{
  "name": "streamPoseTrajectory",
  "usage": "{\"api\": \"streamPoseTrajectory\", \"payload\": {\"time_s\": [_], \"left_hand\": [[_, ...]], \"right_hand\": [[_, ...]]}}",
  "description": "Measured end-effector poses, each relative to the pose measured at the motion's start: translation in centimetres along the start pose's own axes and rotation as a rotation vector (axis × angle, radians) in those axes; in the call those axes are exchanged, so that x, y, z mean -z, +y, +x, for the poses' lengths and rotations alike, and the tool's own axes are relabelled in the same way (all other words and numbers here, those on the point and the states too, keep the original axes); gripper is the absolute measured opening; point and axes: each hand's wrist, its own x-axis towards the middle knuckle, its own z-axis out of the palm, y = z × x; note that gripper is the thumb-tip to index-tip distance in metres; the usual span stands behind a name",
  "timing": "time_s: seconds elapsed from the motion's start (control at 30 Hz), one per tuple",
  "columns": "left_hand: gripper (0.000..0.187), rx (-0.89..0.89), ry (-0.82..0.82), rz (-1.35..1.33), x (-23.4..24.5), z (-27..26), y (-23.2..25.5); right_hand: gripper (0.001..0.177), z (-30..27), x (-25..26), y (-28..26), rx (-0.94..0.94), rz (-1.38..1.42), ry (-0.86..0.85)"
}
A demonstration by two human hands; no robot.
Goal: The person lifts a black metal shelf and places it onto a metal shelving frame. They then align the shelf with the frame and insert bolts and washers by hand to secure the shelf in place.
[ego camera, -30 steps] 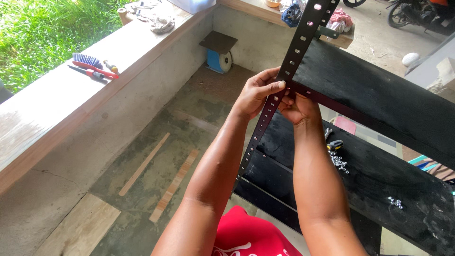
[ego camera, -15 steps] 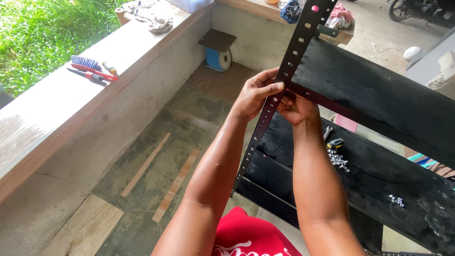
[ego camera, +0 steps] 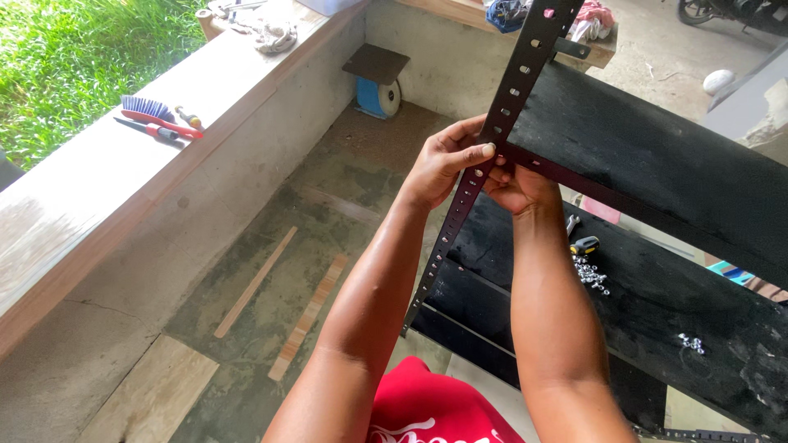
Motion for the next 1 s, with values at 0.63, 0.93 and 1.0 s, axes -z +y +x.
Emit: {"api": "streamPoseTrajectory", "payload": {"time_s": [0.63,0.93,1.0], "left_hand": [[0.061,0.02,0.049,0.036,-0.3,-0.3,0.1],[0.062,0.05,0.023,0.023,-0.6,-0.8,0.5],[0.06,0.065,0.058,0.047,-0.6,-0.9,0.2]], "right_hand": [[0.013,-0.8,-1.6,0.0,-0.014,-0.095,0.139],[0.012,-0.7,-0.3,-0.3,-0.076,-0.089,0.091],[0.011,-0.9,-0.6,-0.1,-0.069,-0.062,0.119]]}}
